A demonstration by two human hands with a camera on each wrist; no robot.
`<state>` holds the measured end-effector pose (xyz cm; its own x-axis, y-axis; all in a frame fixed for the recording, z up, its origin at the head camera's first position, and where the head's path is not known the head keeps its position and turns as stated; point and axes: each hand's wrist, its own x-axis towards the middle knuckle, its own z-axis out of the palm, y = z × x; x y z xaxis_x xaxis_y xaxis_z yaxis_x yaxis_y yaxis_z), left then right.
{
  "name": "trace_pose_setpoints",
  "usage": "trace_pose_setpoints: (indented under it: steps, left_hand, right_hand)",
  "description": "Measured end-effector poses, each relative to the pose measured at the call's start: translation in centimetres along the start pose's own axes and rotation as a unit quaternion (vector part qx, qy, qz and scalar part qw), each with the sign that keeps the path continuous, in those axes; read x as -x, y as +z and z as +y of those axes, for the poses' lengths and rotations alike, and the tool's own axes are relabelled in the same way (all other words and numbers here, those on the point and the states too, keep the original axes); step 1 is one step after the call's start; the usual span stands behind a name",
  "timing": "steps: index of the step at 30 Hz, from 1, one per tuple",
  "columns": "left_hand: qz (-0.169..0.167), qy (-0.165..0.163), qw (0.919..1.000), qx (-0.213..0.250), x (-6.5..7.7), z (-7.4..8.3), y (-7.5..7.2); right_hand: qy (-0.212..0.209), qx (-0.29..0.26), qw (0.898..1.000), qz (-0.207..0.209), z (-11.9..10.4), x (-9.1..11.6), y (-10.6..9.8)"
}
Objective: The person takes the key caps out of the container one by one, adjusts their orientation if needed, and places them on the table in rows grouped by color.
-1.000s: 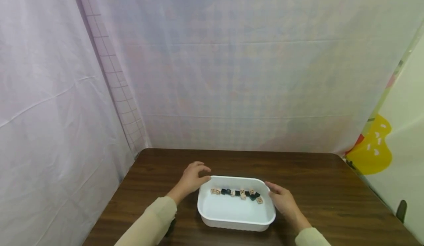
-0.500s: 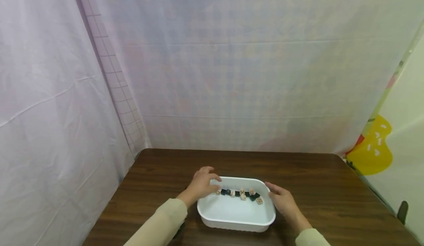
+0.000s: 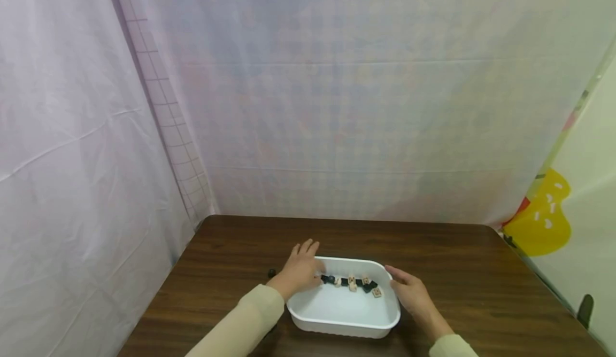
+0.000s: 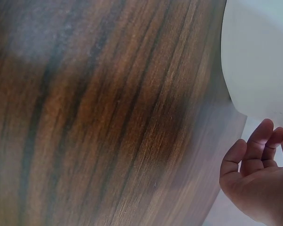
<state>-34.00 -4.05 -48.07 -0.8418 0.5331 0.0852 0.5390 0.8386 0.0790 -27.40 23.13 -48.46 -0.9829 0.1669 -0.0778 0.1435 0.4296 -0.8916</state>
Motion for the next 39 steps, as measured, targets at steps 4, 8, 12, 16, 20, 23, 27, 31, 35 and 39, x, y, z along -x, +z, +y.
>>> trace_pose_setpoints:
  steps: [4, 8, 12, 16, 20, 23, 27, 31, 35, 39]
  left_hand:
    - [-0.023, 0.016, 0.9986, -0.046, 0.1, 0.4, -0.3]
    - [-0.021, 0.033, 0.9973, -0.061, 0.2, 0.6, -0.3]
    - [-0.018, 0.044, 0.9963, -0.071, 0.2, 0.8, -0.1]
    - [-0.014, 0.051, 0.9952, -0.082, 0.1, 0.9, 0.2]
    - [-0.005, 0.058, 0.9937, -0.096, 0.1, 0.9, 0.4]
    - [0.001, 0.062, 0.9932, -0.099, 0.1, 0.9, 0.4]
    - [0.014, 0.062, 0.9946, -0.082, 0.2, 0.9, 0.0]
    - [0.041, 0.052, 0.9968, -0.046, 0.1, 0.8, -0.6]
    - [0.057, 0.042, 0.9972, 0.022, -0.1, 0.6, -1.6]
    - [0.061, 0.021, 0.9921, 0.108, -0.3, 0.2, -2.4]
  right_hand:
    - [0.0, -0.001, 1.0, -0.001, -0.1, 0.1, 0.0]
    - [0.005, -0.002, 1.0, -0.002, -0.3, 0.1, 0.0]
    - [0.009, 0.001, 1.0, -0.004, -0.3, 0.1, 0.1]
    - [0.011, 0.005, 1.0, -0.005, -0.3, 0.1, 0.1]
    - [0.015, 0.008, 1.0, -0.006, -0.2, 0.0, 0.1]
    - [0.019, 0.008, 1.0, -0.009, -0.2, 0.0, 0.1]
    - [0.014, 0.011, 1.0, -0.01, -0.1, 0.0, 0.1]
    - [0.008, 0.01, 1.0, -0.009, -0.1, 0.1, 0.1]
    - [0.012, 0.006, 1.0, -0.011, -0.1, 0.0, 0.0]
    - [0.018, 0.006, 1.0, -0.014, -0.3, 0.0, -0.2]
